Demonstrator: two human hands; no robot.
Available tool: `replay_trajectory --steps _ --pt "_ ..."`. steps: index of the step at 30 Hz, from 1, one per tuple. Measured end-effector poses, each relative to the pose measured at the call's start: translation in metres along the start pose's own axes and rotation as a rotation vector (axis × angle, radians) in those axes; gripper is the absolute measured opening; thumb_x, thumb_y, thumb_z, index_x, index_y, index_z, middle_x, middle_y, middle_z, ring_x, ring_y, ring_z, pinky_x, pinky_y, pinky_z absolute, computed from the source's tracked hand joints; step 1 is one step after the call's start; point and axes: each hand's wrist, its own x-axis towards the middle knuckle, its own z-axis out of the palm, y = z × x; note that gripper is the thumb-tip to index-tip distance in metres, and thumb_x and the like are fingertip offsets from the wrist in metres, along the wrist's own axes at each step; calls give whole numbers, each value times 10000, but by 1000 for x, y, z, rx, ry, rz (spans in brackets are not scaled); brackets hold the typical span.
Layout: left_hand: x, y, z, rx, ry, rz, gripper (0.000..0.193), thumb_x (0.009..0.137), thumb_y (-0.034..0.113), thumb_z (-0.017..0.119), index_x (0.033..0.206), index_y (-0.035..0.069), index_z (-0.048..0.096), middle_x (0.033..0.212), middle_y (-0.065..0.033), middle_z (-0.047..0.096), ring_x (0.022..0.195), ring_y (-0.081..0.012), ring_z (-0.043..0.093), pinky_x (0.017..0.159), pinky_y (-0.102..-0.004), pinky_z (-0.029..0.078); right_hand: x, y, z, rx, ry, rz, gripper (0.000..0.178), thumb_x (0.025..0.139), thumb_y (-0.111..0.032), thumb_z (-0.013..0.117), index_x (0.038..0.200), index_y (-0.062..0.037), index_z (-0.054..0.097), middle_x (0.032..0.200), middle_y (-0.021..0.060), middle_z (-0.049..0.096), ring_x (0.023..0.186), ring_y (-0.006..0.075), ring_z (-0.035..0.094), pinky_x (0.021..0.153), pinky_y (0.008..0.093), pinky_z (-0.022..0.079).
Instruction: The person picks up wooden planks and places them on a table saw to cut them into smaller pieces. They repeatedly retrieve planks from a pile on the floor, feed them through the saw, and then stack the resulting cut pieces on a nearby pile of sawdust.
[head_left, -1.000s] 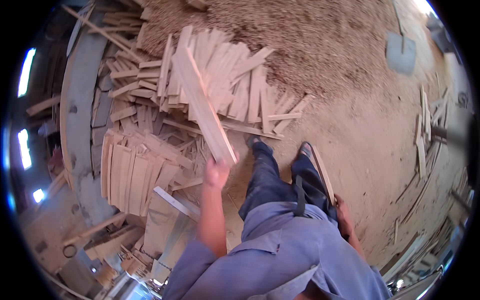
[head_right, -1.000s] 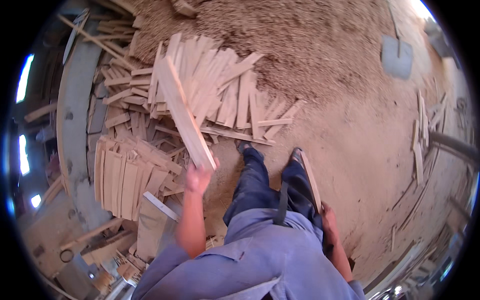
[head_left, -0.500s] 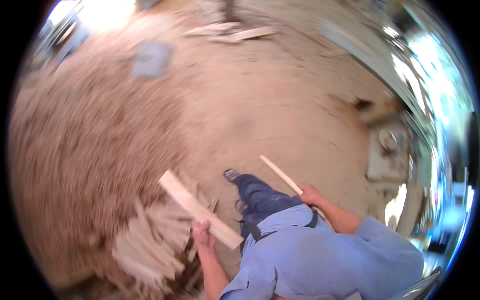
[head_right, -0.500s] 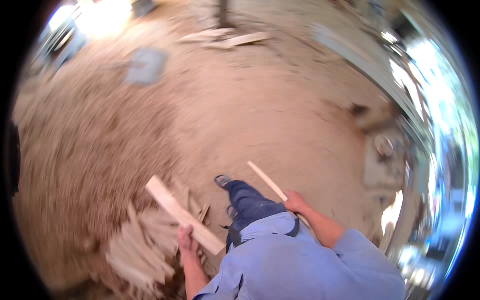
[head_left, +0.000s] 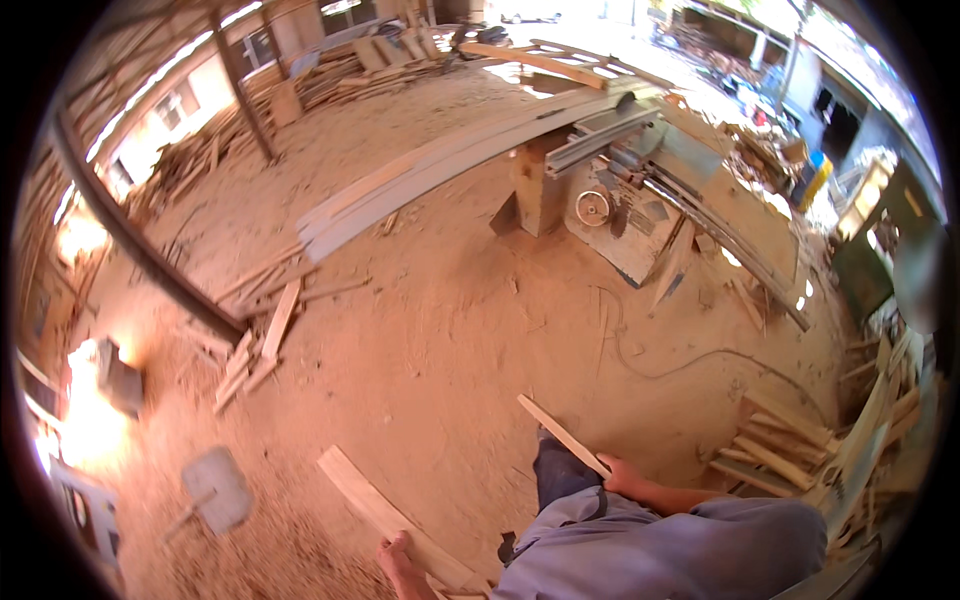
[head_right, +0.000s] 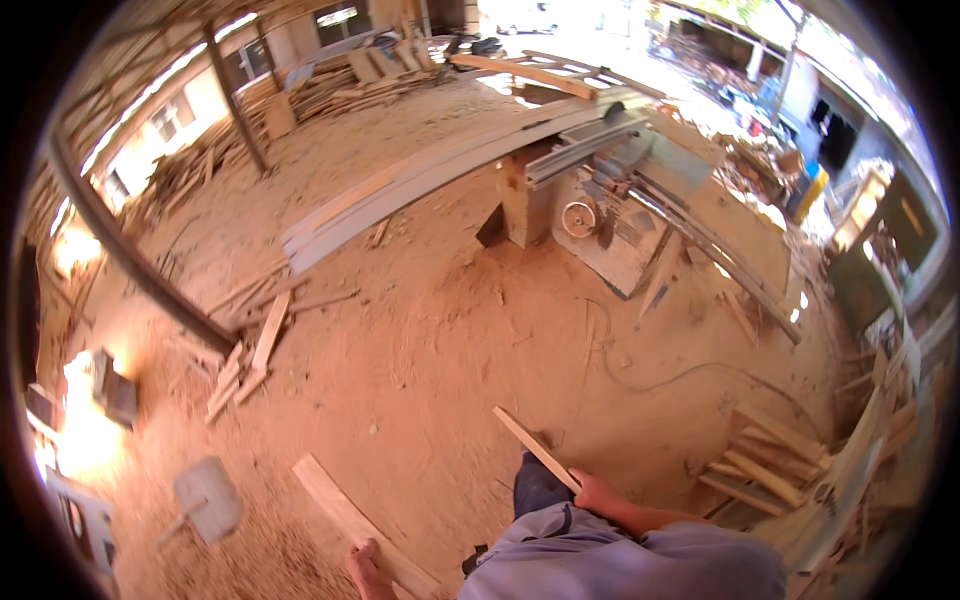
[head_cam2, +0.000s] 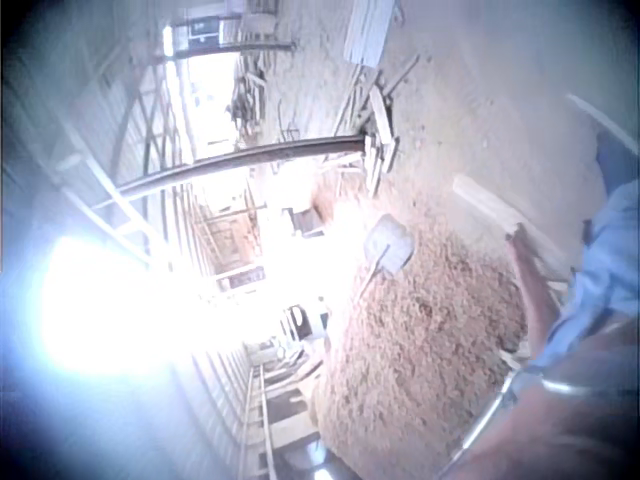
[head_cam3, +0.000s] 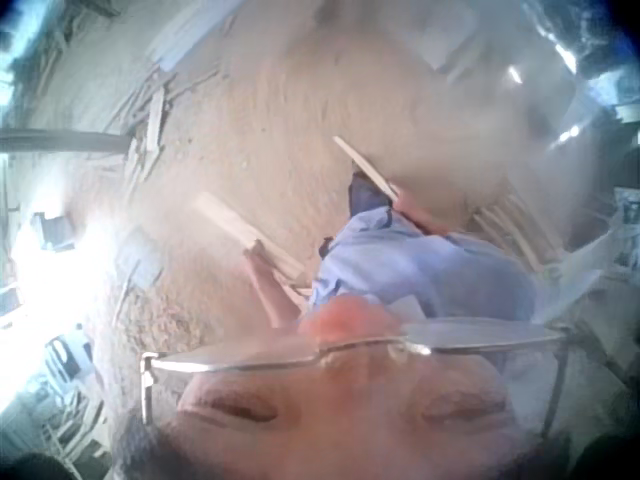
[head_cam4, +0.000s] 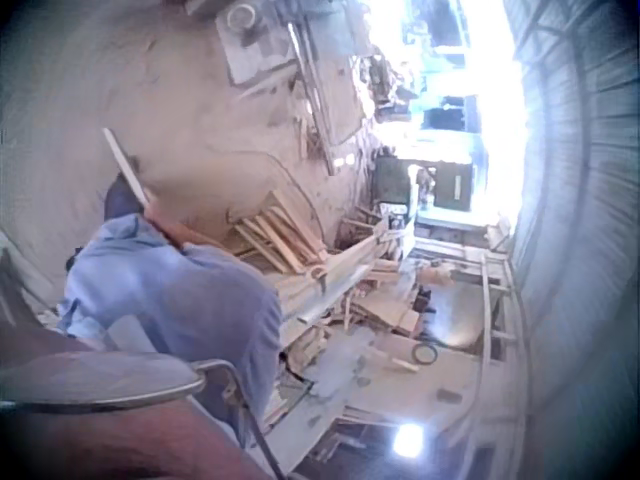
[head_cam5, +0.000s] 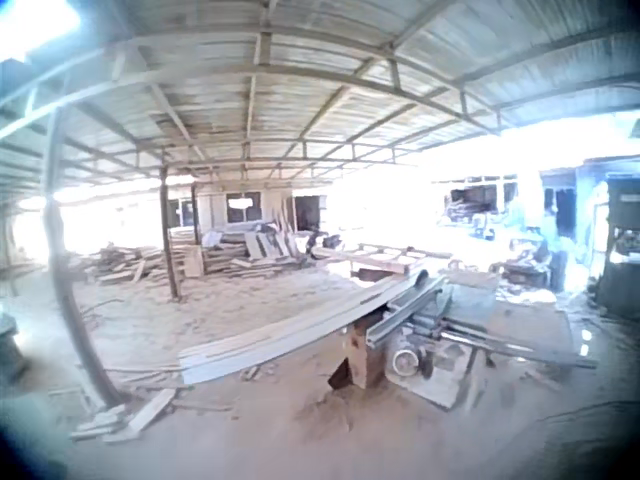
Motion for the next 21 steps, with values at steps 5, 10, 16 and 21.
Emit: replay_trajectory --steps 5,10,16,21 --pt "46 33 159 325 58 -70 235 882 -8 612 1116 -27 623 980 -102 660 862 -247 645 752 -404 541 79 -6 -59 -3 17 -22 678 762 -125 675 1425 -94 542 1225 253 646 1098 406 653 915 466 525" --pt "138 17 218 129 -130 -68 280 924 65 622 1188 -27 605 1026 -136 669 907 -258 651 781 -423 552 165 -76 -144 -176 79 14 679 765 -123 656 1436 -99 551 1295 226 625 1101 410 656 950 438 535" --pt "130 95 381 340 -134 -32 271 969 53 589 1236 6 605 968 -82 674 847 -206 666 737 -366 558 240 -94 -168 163 354 -116 636 750 -8 617 1384 -36 575 1103 187 668 947 308 690 848 378 550" --pt "154 144 407 75 -310 -37 294 973 14 596 1266 -1 597 1047 -108 696 903 -215 688 783 -366 578 280 -161 -144 507 180 0 679 774 -1 629 1443 2 519 1144 125 671 982 181 660 840 302 528"
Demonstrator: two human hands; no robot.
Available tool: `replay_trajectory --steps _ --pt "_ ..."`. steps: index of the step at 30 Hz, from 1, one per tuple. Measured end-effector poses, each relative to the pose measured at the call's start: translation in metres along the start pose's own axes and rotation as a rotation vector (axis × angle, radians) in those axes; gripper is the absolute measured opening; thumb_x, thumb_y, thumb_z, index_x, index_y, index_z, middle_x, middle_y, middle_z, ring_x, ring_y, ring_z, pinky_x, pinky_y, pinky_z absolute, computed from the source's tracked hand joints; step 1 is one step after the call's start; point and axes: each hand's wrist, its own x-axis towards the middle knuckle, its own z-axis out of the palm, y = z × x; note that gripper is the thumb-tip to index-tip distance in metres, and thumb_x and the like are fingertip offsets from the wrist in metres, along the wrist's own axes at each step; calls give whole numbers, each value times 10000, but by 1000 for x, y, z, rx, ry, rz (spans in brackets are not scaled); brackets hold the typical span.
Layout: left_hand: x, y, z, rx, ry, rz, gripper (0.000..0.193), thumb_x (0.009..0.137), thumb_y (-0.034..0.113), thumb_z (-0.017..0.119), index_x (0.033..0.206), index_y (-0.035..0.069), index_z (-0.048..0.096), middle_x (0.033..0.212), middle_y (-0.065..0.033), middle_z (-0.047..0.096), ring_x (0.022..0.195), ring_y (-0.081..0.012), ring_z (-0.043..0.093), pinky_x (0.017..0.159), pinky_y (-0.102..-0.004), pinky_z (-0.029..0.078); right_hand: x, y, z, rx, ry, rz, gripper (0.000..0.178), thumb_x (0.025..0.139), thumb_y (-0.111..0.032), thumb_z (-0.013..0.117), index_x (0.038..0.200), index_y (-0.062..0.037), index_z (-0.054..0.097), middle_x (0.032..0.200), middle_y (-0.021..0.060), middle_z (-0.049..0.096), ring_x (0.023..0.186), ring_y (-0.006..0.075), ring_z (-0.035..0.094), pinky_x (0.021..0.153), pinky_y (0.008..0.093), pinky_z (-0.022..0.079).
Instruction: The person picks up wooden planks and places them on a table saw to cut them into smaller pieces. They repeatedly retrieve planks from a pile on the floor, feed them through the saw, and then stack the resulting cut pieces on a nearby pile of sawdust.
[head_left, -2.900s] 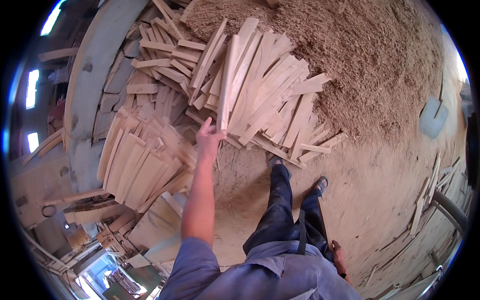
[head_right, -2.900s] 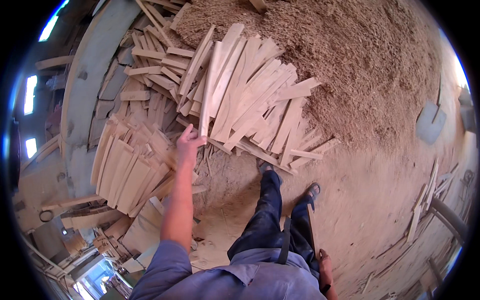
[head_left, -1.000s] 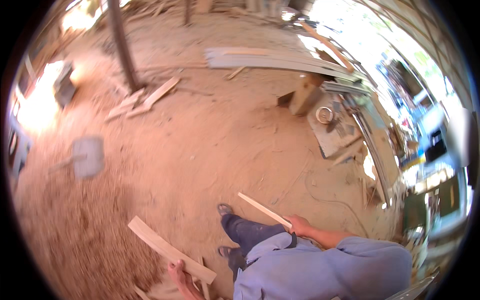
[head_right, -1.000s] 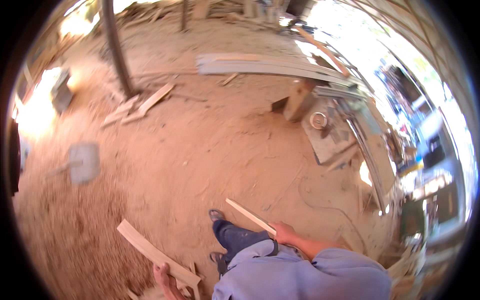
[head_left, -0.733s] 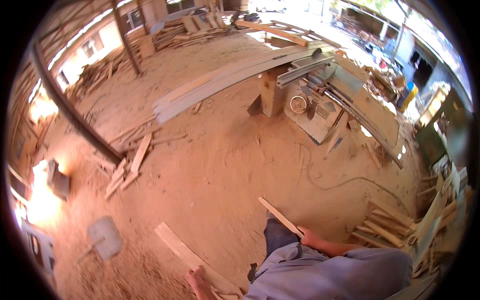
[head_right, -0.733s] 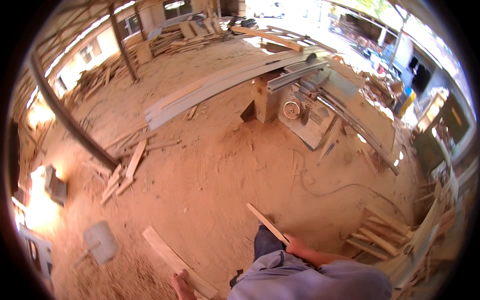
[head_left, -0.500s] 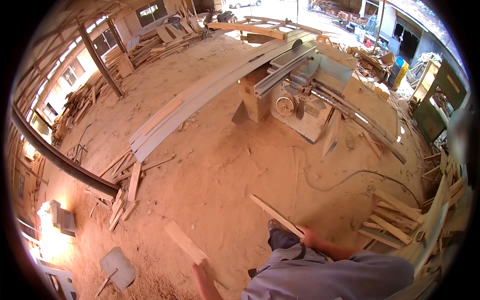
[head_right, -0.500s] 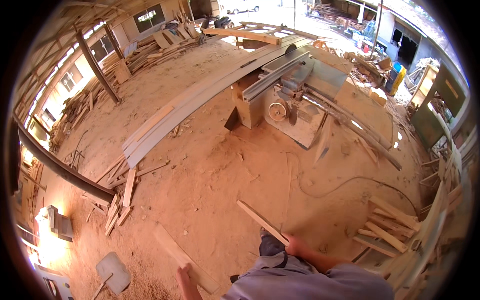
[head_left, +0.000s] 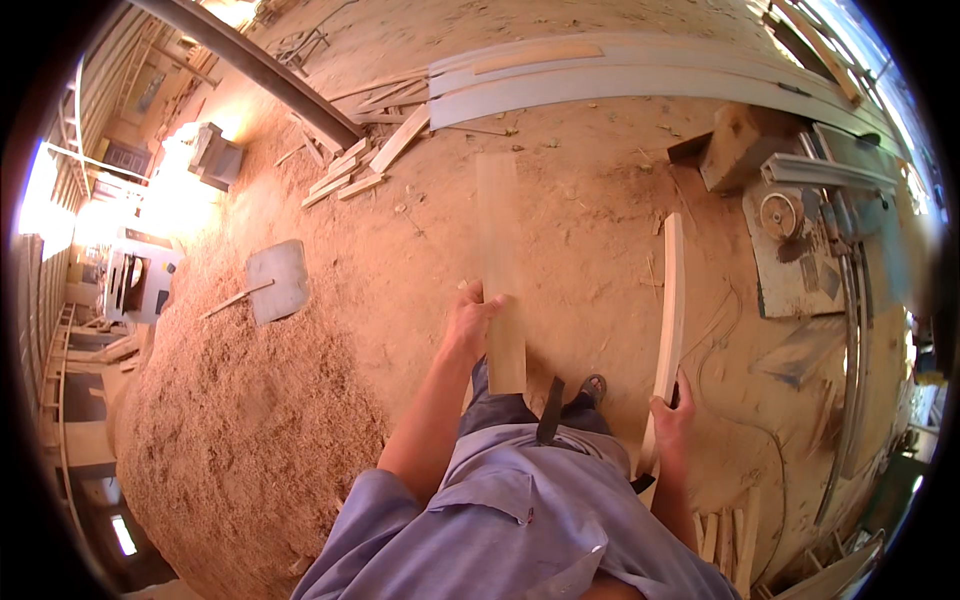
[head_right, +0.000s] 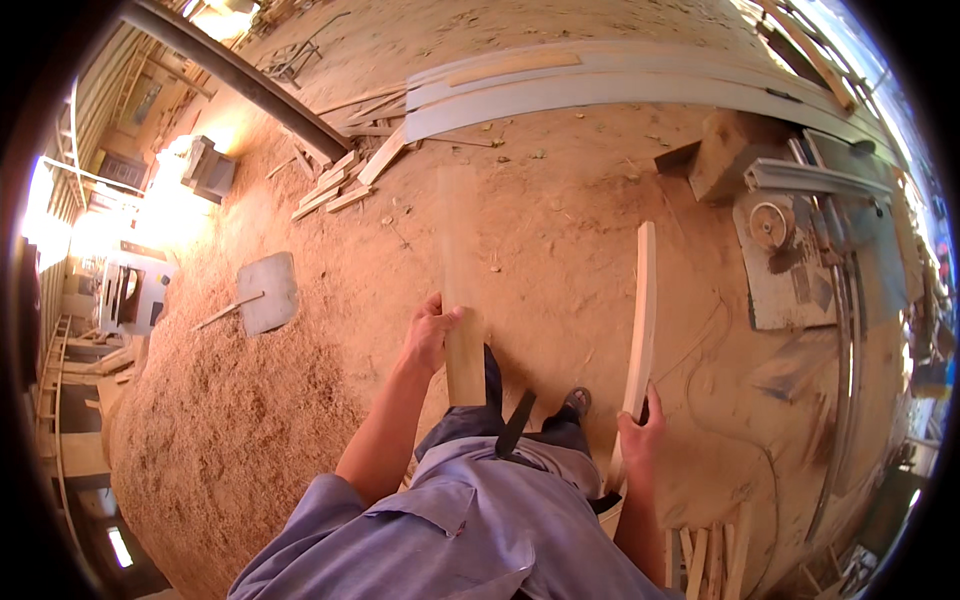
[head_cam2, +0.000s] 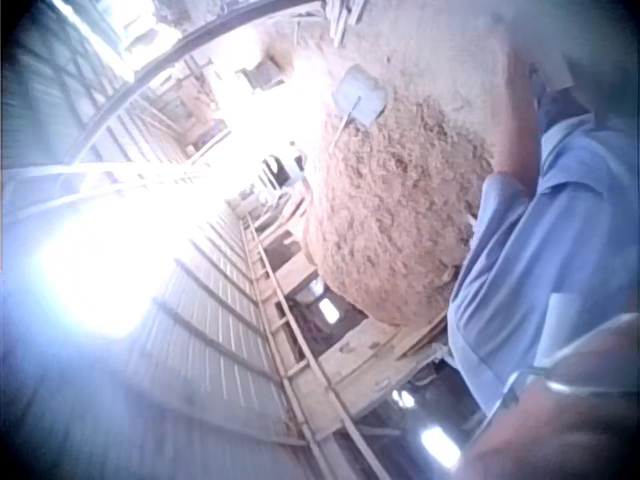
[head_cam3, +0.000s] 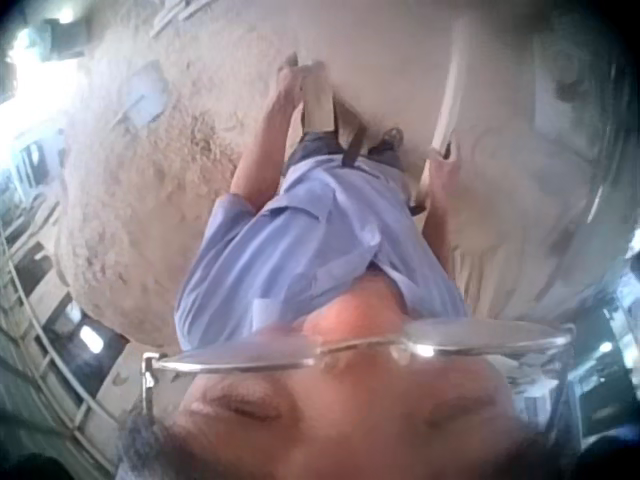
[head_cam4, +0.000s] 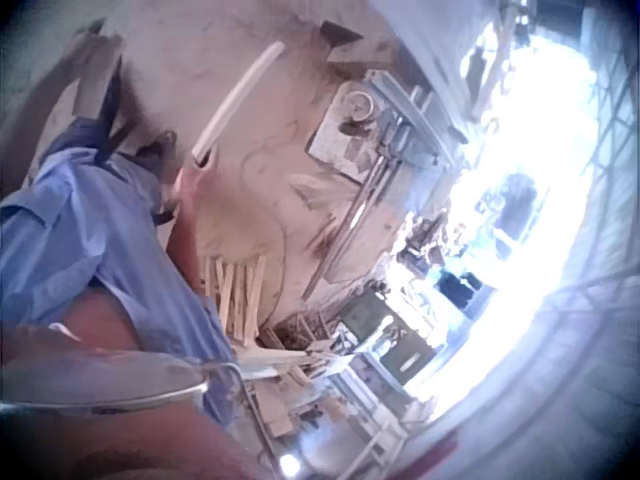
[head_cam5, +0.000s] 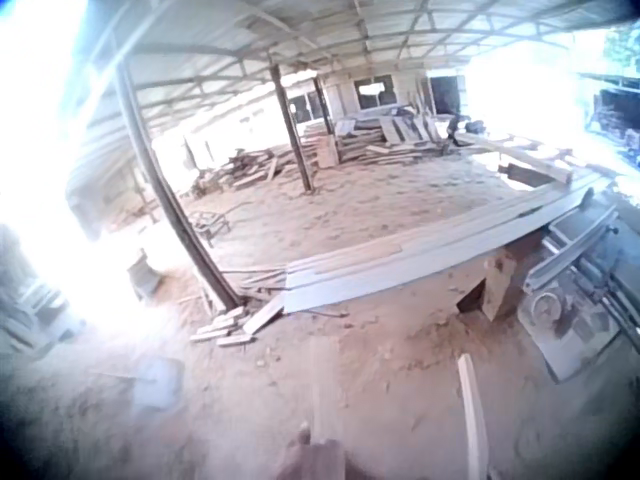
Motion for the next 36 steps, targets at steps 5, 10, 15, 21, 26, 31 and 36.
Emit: replay_trajectory --steps 5,10,15,21,26,31,36 --pt "51 34 -25 32 7 -38 285 978 9 595 1261 -12 620 1059 -96 702 914 -199 681 793 -384 563 43 -49 71 5 -45 48 689 786 -5 634 1461 23 496 1195 110 663 1020 170 647 858 294 522" --pt "138 83 -89 24 -11 -75 308 973 52 630 1271 -21 641 1076 -96 709 935 -196 676 822 -378 546 124 -96 177 -17 -41 -100 682 796 0 631 1463 37 493 1196 99 652 1026 171 635 869 292 511" --pt "187 146 -145 139 38 -16 341 966 97 643 1286 -22 640 1087 -106 711 955 -192 667 849 -361 533 191 -181 304 95 -5 -105 681 789 7 640 1453 50 498 1134 77 642 983 156 620 843 288 501" --pt "240 230 -212 -39 101 -56 287 996 183 616 1207 -5 663 1017 -75 697 914 -168 640 856 -348 521 268 -243 432 136 48 -113 681 760 17 663 1425 49 516 1096 110 643 968 176 626 810 300 511" --pt "315 258 -247 -199 360 -32 486 1028 393 555 1327 11 580 1159 -114 652 997 -221 620 924 -367 501 360 -269 504 201 200 -82 766 741 18 668 1472 42 440 1176 163 622 975 227 632 841 347 525" --pt "354 365 -254 22 555 -94 599 1047 522 493 1392 33 525 1216 -169 620 1019 -278 632 878 -387 550 470 -265 540 63 537 -107 858 741 10 645 1528 88 312 1374 282 529 1205 358 581 1029 411 476" --pt "412 418 -321 -171 513 58 486 1081 458 463 1326 50 561 1021 -99 635 928 -241 652 779 -355 562 521 -292 569 -354 648 34 797 779 -13 569 1493 178 268 1498 390 386 1411 502 380 1218 499 274"
